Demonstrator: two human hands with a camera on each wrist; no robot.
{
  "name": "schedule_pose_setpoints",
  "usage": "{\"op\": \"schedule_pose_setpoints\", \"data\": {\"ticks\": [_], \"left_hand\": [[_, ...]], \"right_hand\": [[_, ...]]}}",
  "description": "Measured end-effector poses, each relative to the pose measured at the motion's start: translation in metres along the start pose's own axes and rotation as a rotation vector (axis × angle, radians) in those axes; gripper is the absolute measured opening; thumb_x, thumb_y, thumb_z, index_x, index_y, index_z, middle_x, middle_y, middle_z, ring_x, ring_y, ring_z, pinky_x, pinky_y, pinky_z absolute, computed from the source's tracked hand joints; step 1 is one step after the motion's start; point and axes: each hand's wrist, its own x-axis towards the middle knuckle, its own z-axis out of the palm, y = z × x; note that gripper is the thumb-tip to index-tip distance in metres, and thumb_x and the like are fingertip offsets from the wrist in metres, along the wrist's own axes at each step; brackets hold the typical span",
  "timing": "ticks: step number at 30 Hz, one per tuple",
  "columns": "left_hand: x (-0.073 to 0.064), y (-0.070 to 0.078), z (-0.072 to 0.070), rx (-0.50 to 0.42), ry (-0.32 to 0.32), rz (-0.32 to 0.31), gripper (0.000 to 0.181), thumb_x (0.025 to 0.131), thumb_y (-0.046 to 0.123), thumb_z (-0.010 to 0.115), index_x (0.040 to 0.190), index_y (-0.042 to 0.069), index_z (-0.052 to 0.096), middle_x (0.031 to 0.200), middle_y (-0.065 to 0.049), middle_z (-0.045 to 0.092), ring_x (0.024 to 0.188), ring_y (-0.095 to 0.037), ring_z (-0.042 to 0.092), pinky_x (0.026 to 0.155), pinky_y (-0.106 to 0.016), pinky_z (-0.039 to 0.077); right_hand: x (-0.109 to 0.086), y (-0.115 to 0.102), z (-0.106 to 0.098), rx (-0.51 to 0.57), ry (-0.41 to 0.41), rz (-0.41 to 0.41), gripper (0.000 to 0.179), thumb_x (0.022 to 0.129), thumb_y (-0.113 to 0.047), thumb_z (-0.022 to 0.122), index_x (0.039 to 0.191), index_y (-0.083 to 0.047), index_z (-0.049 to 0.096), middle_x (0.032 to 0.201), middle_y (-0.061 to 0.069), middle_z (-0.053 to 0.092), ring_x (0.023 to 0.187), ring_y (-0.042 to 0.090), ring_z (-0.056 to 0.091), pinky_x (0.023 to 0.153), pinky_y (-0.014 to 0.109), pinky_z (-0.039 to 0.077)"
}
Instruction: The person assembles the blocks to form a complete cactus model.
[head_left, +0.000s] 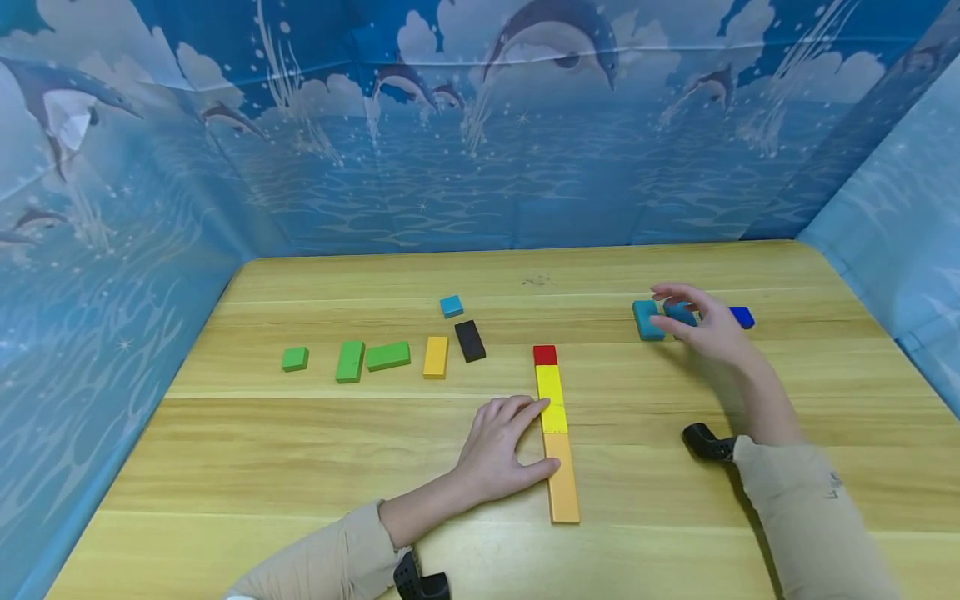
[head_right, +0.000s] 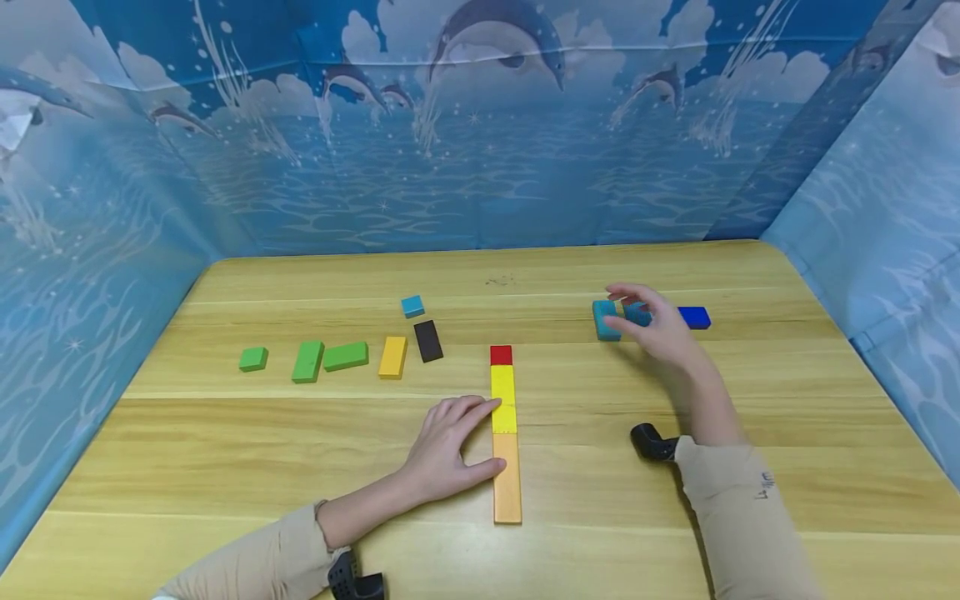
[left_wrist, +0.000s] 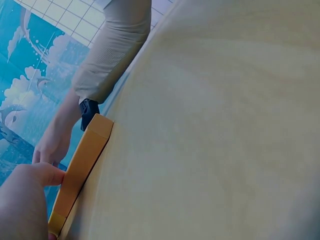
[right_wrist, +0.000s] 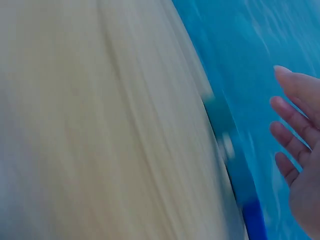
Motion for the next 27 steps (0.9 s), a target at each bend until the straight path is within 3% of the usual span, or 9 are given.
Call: {"op": "schedule_pose_setpoints", "data": {"ticks": [4,8,14,16,20,24,27], "left_hand": [[0.0,0.0,0.0,0.005,0.008,0.002,0.069,0.079,0.051,0.058,0.137,0.018,0.042,0.129,-0.001,0.045,0.116,-0.019,0.037,0.099,-0.039,0.029],[0.0,0.0,0.001,0.008,0.014,0.006,0.069,0.079,0.051,0.058,0.137,0.019,0.042,0.129,-0.001,0.045,0.116,-0.019,0.038,0.099,-0.039,0.029],[0.0,-0.001,0.001,0.016,0.017,0.008,0.069,0.079,0.052,0.058,0.137,0.019,0.042,0.129,-0.001,0.045,0.116,-0.019,0.038,0.098,-0.039,0.029],[0.001,-0.001,0.001,0.016,0.017,0.01,0.069,0.079,0.051,0.058,0.137,0.019,0.042,0.129,-0.001,0.045,0.116,-0.019,0.038,0.099,-0.039,0.029],[0.0,-0.001,0.0,0.016,0.014,0.012,0.069,0.079,0.051,0.058,0.137,0.019,0.042,0.129,-0.001,0.045,0.116,-0.019,0.038,0.099,-0.039,0.028],[0.0,0.0,0.0,0.017,0.014,0.01,0.069,0.079,0.051,0.057,0.137,0.019,0.042,0.129,-0.001,0.045,0.116,-0.019,0.038,0.099,-0.039,0.028],[0.0,0.0,0.0,0.02,0.011,0.007,0.069,0.079,0.052,0.057,0.138,0.019,0.041,0.129,-0.001,0.045,0.116,-0.019,0.038,0.099,-0.039,0.028]], "right_hand": [[-0.012,0.025,-0.027,-0.035,0.039,0.036,0.051,0.089,-0.021,0.059,0.136,-0.009,0.041,0.126,0.001,0.045,0.111,0.02,0.037,0.089,0.04,0.027],[-0.023,0.046,-0.049,-0.057,0.057,0.049,0.053,0.089,-0.019,0.06,0.136,-0.007,0.039,0.126,-0.006,0.041,0.114,0.02,0.032,0.096,0.048,0.022],[-0.033,0.065,-0.071,-0.129,0.044,0.07,0.055,0.09,-0.02,0.058,0.138,-0.003,0.036,0.137,0.016,0.031,0.129,0.038,0.022,0.1,0.062,0.014],[-0.034,0.069,-0.074,-0.147,0.028,0.077,0.055,0.091,-0.02,0.057,0.137,0.0,0.034,0.138,0.024,0.029,0.128,0.046,0.018,0.097,0.065,0.015],[-0.034,0.075,-0.075,-0.173,-0.005,0.089,0.053,0.092,-0.019,0.054,0.136,0.004,0.033,0.132,0.034,0.029,0.118,0.053,0.026,0.09,0.066,0.022],[-0.032,0.08,-0.072,-0.204,-0.005,0.072,0.048,0.094,-0.018,0.051,0.133,0.005,0.036,0.129,0.034,0.032,0.111,0.052,0.033,0.089,0.061,0.027],[-0.031,0.083,-0.069,-0.239,0.027,0.032,0.043,0.094,-0.016,0.051,0.13,0.006,0.04,0.126,0.032,0.037,0.108,0.045,0.036,0.093,0.038,0.032]]}}
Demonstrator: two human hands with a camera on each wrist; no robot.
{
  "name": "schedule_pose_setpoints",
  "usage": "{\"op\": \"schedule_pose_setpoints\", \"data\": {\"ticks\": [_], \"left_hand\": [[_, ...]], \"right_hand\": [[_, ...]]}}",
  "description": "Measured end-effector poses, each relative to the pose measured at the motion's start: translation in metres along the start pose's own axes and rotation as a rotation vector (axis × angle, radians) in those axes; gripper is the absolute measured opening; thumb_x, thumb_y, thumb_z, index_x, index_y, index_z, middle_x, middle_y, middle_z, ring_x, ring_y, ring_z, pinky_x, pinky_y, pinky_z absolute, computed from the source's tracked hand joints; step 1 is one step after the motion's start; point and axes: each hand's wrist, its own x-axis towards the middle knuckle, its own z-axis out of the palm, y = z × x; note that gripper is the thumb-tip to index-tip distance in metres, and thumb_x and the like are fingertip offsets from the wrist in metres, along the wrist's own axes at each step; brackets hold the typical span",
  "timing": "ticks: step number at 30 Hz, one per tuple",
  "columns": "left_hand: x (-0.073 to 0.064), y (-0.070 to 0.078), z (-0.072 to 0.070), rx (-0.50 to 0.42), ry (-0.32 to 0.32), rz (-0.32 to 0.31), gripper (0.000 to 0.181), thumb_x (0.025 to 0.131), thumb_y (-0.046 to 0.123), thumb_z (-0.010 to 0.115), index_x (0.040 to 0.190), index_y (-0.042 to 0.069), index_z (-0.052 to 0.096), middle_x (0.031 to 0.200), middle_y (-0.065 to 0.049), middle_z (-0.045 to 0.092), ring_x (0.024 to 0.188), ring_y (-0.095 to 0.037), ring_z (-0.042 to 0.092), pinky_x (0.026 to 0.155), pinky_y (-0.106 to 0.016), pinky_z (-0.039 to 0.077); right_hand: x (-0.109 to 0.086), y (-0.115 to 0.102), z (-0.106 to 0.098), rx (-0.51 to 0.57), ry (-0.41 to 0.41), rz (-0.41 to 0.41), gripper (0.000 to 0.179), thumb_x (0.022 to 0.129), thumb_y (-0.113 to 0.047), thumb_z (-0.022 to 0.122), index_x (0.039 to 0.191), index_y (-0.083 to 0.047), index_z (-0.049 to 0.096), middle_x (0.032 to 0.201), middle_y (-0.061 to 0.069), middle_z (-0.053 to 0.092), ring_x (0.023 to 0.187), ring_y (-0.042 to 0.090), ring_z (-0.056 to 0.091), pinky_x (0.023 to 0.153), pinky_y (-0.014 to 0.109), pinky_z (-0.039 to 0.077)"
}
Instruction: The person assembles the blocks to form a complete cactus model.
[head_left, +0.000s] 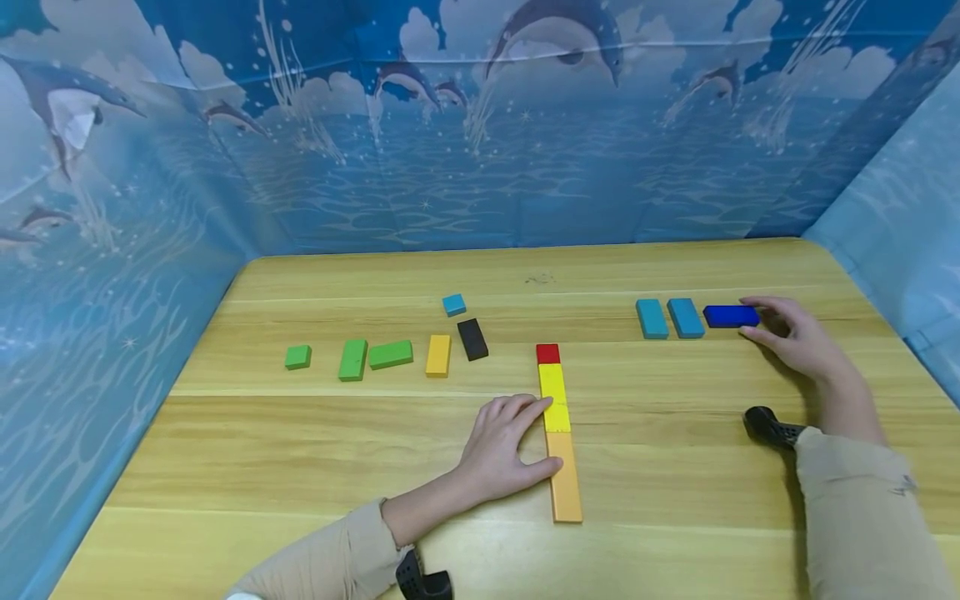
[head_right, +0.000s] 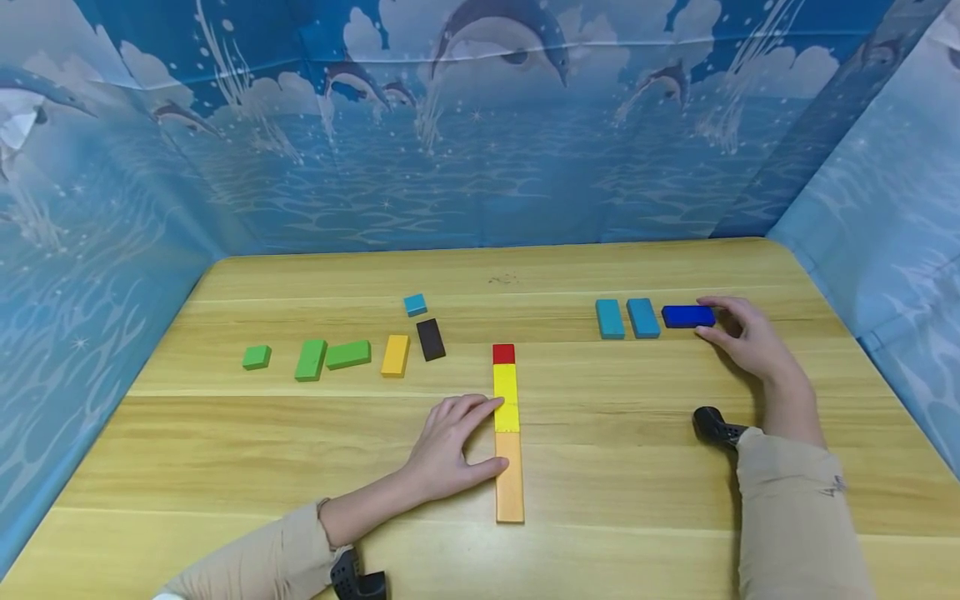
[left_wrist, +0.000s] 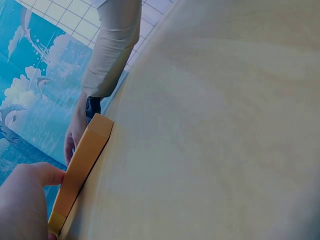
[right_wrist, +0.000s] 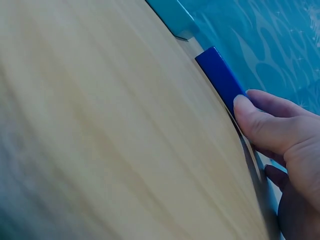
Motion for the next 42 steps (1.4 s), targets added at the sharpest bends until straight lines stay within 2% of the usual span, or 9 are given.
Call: {"op": "schedule_pose_setpoints", "data": {"ticks": [2,6,13,21,26,28,35,38,42], "left_hand": [[0.0,0.0,0.0,-0.001,-0.001,-0.001,0.069,0.079,0.052,0.057,0.138,0.019,0.041,0.129,-0.001,0.045,0.116,-0.019,0.038,0.099,-0.039,0.028],[0.0,0.0,0.0,-0.002,-0.004,-0.004,0.069,0.079,0.051,0.057,0.137,0.019,0.041,0.129,-0.001,0.045,0.116,-0.019,0.038,0.099,-0.039,0.028],[0.0,0.0,0.0,-0.009,-0.003,-0.004,0.068,0.079,0.051,0.058,0.137,0.019,0.042,0.129,-0.001,0.045,0.117,-0.019,0.037,0.1,-0.039,0.028],[0.0,0.001,0.001,-0.007,-0.003,0.0,0.068,0.079,0.051,0.058,0.137,0.019,0.042,0.129,-0.001,0.045,0.116,-0.019,0.038,0.099,-0.039,0.028],[0.0,0.001,0.0,-0.012,-0.008,-0.003,0.069,0.079,0.051,0.058,0.137,0.019,0.042,0.129,0.0,0.045,0.116,-0.019,0.038,0.099,-0.039,0.029],[0.0,0.001,0.0,-0.012,-0.008,-0.003,0.069,0.079,0.051,0.058,0.137,0.019,0.042,0.129,-0.001,0.045,0.116,-0.019,0.038,0.099,-0.039,0.029],[0.0,0.001,-0.001,-0.016,-0.012,-0.007,0.069,0.078,0.05,0.059,0.137,0.018,0.042,0.129,-0.001,0.045,0.116,-0.019,0.038,0.099,-0.039,0.028],[0.001,0.001,-0.001,-0.018,-0.013,-0.006,0.069,0.078,0.05,0.059,0.137,0.018,0.042,0.129,-0.001,0.045,0.116,-0.019,0.038,0.099,-0.038,0.028],[0.001,0.0,-0.001,-0.007,-0.004,0.002,0.069,0.078,0.051,0.059,0.137,0.018,0.043,0.128,-0.001,0.046,0.115,-0.019,0.038,0.098,-0.038,0.029]], "right_hand": [[0.0,0.001,0.002,-0.012,0.022,-0.018,0.041,0.094,-0.014,0.05,0.129,0.006,0.042,0.124,0.031,0.04,0.104,0.041,0.036,0.087,0.025,0.029],[0.001,0.003,0.004,-0.02,0.047,-0.028,0.038,0.094,-0.014,0.05,0.125,0.006,0.045,0.119,0.029,0.043,0.099,0.031,0.038,0.08,0.022,0.029],[0.001,0.003,0.007,-0.011,0.09,-0.049,0.03,0.093,-0.009,0.051,0.118,0.008,0.048,0.105,0.021,0.046,0.08,-0.005,0.033,0.067,0.02,0.028],[-0.002,-0.001,0.01,0.012,0.11,0.057,0.036,0.093,-0.019,0.052,0.12,0.003,0.046,0.114,0.023,0.043,0.083,-0.011,0.033,0.074,0.025,0.032],[-0.005,-0.019,0.011,0.043,0.069,0.118,0.043,0.092,-0.03,0.053,0.125,-0.004,0.045,0.116,0.015,0.042,0.097,0.011,0.045,0.08,0.023,0.034],[-0.004,-0.03,0.012,0.064,0.042,0.099,0.042,0.092,-0.029,0.053,0.126,-0.005,0.045,0.116,0.011,0.043,0.102,0.02,0.042,0.082,0.023,0.032],[-0.003,-0.069,0.029,0.141,0.0,-0.105,0.03,0.088,-0.009,0.059,0.116,-0.001,0.051,0.107,-0.011,0.048,0.093,0.002,0.041,0.076,0.017,0.031],[-0.006,-0.082,0.039,0.161,-0.023,-0.204,0.03,0.086,-0.001,0.06,0.114,0.001,0.051,0.104,-0.008,0.05,0.09,0.001,0.043,0.076,0.018,0.033],[-0.011,-0.099,0.054,0.16,-0.08,-0.269,0.032,0.085,0.001,0.06,0.115,-0.002,0.051,0.105,0.002,0.052,0.092,0.002,0.043,0.079,0.018,0.035]]}}
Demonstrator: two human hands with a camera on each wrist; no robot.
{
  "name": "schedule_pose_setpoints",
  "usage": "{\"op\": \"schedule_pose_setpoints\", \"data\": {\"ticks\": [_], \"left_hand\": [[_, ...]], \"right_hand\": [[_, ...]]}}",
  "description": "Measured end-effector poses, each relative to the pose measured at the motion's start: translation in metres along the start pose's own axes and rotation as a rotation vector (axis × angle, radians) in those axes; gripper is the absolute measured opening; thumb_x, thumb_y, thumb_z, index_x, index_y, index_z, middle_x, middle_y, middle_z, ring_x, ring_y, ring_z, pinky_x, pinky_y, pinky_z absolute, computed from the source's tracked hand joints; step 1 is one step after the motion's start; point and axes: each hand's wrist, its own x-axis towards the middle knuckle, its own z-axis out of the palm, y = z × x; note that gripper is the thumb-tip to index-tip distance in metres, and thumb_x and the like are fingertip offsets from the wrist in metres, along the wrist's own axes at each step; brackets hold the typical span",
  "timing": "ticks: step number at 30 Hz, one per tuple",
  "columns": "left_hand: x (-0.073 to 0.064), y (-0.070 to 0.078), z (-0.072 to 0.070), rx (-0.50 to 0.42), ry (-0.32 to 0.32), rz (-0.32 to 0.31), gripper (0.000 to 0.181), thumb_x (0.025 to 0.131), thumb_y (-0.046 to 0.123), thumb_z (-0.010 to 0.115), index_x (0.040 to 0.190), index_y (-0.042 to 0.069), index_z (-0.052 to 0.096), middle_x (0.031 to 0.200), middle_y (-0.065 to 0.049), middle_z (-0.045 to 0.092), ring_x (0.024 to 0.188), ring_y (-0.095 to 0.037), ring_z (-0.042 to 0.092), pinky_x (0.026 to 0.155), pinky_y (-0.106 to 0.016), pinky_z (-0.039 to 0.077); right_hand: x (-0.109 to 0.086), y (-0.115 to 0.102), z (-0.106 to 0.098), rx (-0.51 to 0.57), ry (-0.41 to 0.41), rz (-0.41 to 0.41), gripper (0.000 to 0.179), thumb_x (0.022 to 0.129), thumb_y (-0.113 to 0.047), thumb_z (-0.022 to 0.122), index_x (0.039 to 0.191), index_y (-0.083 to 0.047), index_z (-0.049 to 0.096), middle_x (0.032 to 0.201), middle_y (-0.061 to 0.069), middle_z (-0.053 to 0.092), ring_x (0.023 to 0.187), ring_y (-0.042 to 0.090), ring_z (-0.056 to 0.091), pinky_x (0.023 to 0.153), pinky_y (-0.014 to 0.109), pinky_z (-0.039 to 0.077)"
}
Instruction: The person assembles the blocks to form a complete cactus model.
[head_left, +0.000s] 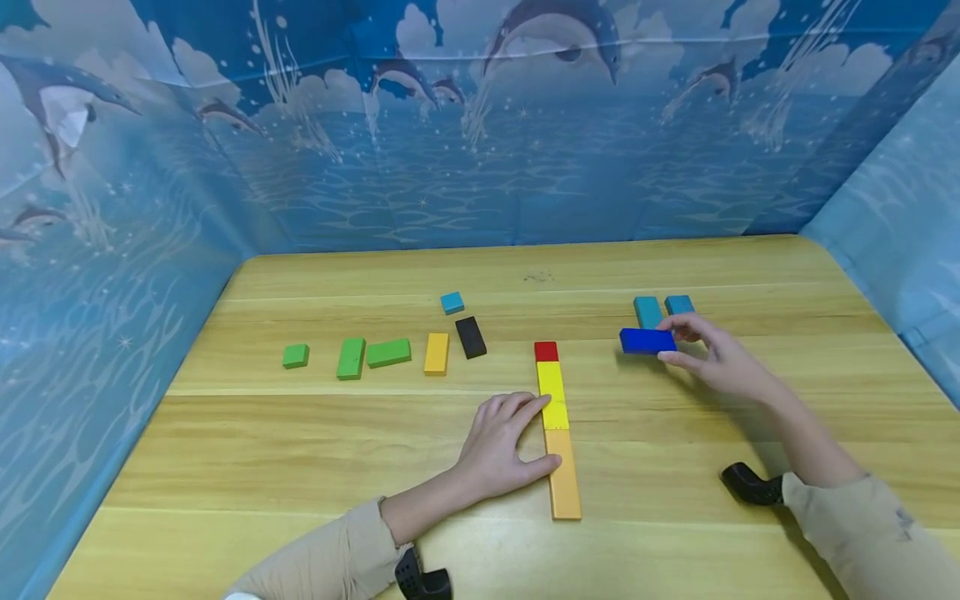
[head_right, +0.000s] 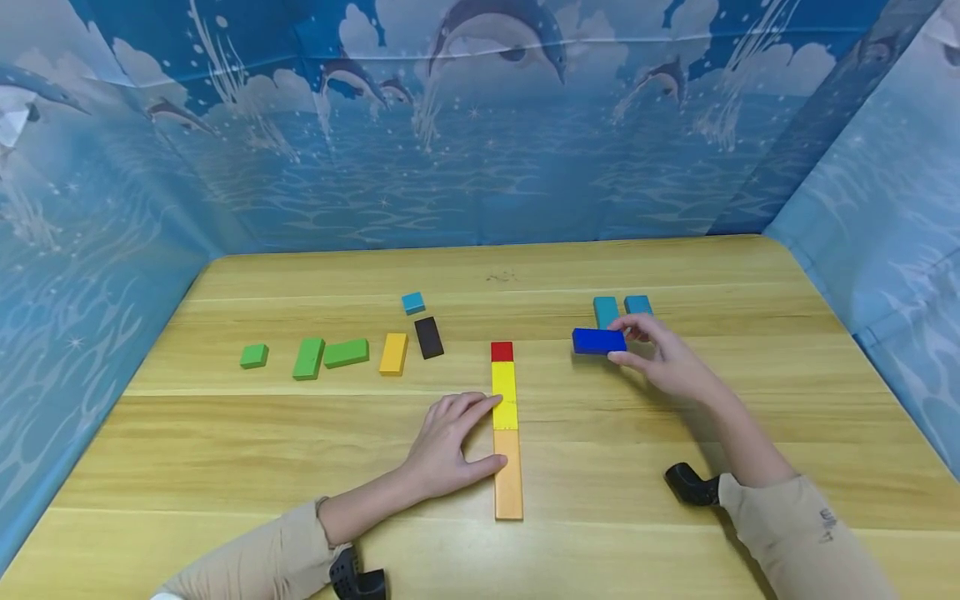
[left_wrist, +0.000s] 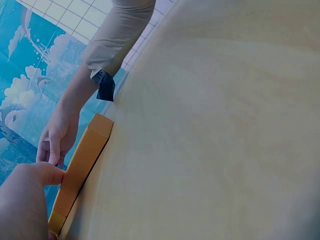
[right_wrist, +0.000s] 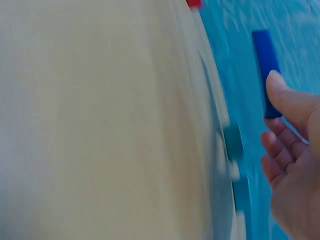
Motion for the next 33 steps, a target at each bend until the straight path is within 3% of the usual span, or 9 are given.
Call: {"op": "schedule_pose_setpoints", "data": {"ticks": [6,14,23,33], "left_hand": [[0.001,-0.001,0.001,0.0,-0.001,0.002,0.069,0.079,0.052,0.058,0.137,0.019,0.042,0.129,-0.001,0.045,0.116,-0.019,0.038,0.099,-0.039,0.028],[0.001,-0.001,0.0,-0.001,-0.012,-0.005,0.069,0.08,0.054,0.056,0.138,0.02,0.041,0.13,-0.001,0.045,0.116,-0.018,0.037,0.098,-0.039,0.029],[0.001,-0.001,0.0,-0.013,-0.022,-0.011,0.068,0.081,0.054,0.055,0.138,0.02,0.04,0.131,-0.001,0.044,0.117,-0.018,0.037,0.098,-0.039,0.029],[0.001,-0.001,0.0,-0.007,-0.023,-0.017,0.068,0.08,0.053,0.056,0.138,0.02,0.04,0.132,0.0,0.044,0.117,-0.019,0.037,0.098,-0.039,0.029]], "right_hand": [[0.0,-0.021,0.028,0.026,-0.069,0.026,0.029,0.087,-0.006,0.061,0.114,-0.005,0.052,0.108,0.006,0.053,0.091,0.009,0.045,0.08,0.017,0.037],[0.0,-0.036,0.056,0.052,-0.053,0.049,0.028,0.083,-0.007,0.066,0.108,-0.002,0.056,0.102,0.008,0.057,0.086,0.016,0.047,0.076,0.018,0.039],[0.0,-0.041,0.067,0.029,-0.033,0.004,0.031,0.078,-0.006,0.071,0.106,-0.001,0.058,0.1,0.008,0.058,0.085,0.018,0.047,0.075,0.019,0.039],[0.001,-0.043,0.069,0.007,-0.055,0.048,0.028,0.08,-0.009,0.069,0.105,-0.002,0.058,0.099,0.007,0.057,0.086,0.019,0.046,0.076,0.02,0.039]]}}
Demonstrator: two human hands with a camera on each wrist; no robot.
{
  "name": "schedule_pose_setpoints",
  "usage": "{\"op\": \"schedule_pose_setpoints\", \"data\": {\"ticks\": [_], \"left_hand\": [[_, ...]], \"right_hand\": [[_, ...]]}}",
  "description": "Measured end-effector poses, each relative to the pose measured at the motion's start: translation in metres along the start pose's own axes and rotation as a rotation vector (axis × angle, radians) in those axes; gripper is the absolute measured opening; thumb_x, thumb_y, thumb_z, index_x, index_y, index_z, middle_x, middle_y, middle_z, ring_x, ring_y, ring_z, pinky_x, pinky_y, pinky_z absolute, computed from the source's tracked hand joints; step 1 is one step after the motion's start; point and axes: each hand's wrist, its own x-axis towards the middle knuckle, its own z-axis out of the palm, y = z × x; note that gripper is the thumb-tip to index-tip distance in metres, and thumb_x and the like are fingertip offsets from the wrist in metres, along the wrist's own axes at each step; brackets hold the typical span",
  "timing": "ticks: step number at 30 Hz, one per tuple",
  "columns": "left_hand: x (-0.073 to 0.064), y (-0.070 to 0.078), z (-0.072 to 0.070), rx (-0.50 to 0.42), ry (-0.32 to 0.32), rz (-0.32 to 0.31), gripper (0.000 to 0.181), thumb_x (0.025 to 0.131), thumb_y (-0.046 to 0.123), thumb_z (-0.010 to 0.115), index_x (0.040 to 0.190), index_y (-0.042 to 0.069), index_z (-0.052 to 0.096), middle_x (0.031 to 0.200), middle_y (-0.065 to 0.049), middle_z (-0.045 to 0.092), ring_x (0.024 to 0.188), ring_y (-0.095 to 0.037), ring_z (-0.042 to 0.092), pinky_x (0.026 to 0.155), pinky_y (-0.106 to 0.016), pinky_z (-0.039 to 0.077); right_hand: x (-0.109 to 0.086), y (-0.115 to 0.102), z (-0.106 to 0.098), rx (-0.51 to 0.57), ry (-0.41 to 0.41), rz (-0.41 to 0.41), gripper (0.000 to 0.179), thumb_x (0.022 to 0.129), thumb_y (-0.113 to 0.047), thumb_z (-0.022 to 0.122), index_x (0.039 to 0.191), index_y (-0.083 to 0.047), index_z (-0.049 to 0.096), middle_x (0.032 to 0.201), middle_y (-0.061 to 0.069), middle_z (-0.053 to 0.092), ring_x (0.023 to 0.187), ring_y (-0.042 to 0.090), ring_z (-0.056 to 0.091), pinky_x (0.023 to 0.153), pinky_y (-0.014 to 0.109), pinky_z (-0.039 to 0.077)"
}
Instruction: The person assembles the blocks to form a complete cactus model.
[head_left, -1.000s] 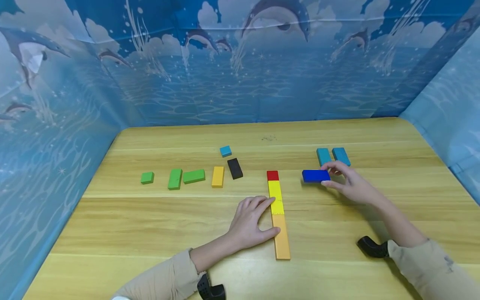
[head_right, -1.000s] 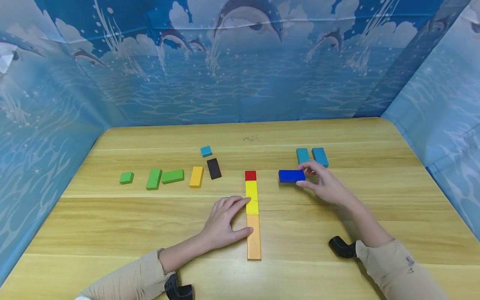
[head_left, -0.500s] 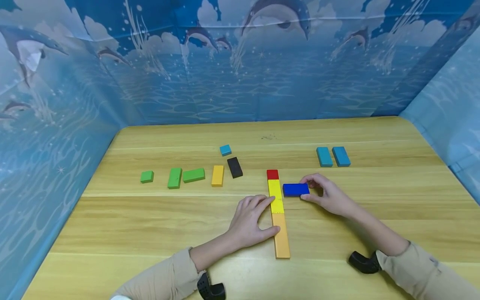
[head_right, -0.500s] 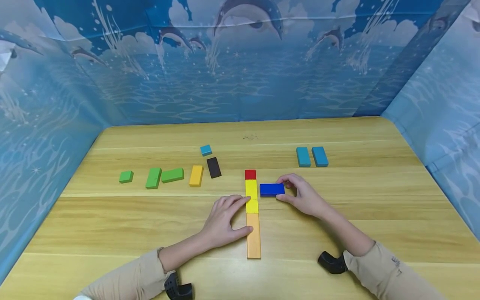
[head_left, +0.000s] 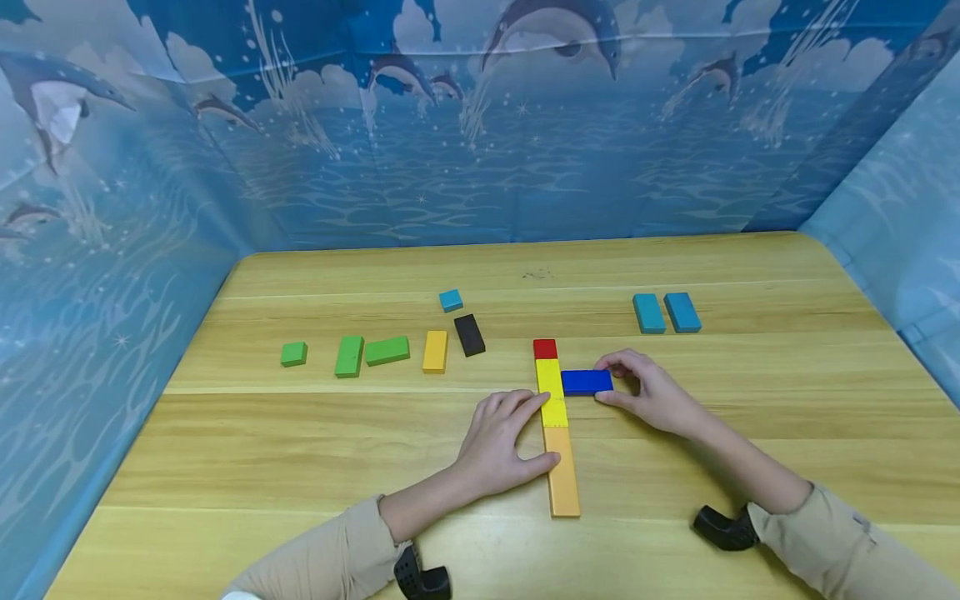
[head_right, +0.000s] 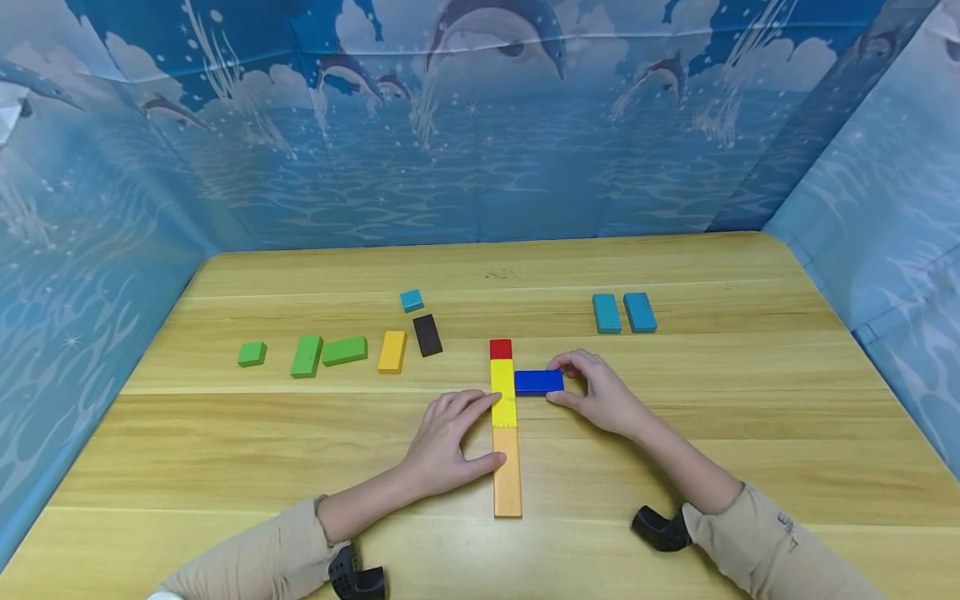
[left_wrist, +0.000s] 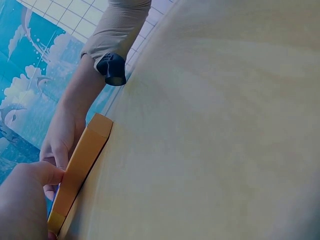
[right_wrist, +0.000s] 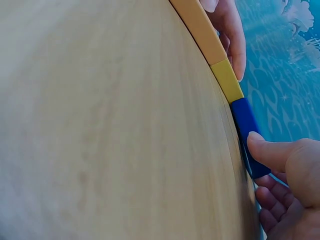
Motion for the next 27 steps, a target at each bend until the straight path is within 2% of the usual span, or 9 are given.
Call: {"op": "schedule_pose_setpoints", "data": {"ticks": [22,27], "left_hand": [[0.0,-0.001,-0.001,-0.004,-0.005,-0.004,0.068,0.081,0.053,0.055,0.138,0.02,0.041,0.133,0.0,0.043,0.118,-0.019,0.036,0.099,-0.04,0.028],[0.0,0.0,0.0,-0.004,0.001,0.005,0.068,0.08,0.052,0.056,0.138,0.019,0.041,0.132,0.0,0.044,0.117,-0.018,0.036,0.099,-0.04,0.028]], "right_hand": [[0.002,0.001,0.002,-0.026,0.007,-0.005,0.035,0.075,-0.007,0.074,0.106,-0.001,0.059,0.101,0.008,0.058,0.088,0.019,0.048,0.078,0.019,0.04],[0.005,0.004,-0.014,0.039,-0.028,0.066,0.042,0.081,-0.017,0.07,0.117,-0.002,0.054,0.112,0.012,0.057,0.098,0.022,0.048,0.084,0.028,0.039]]}}
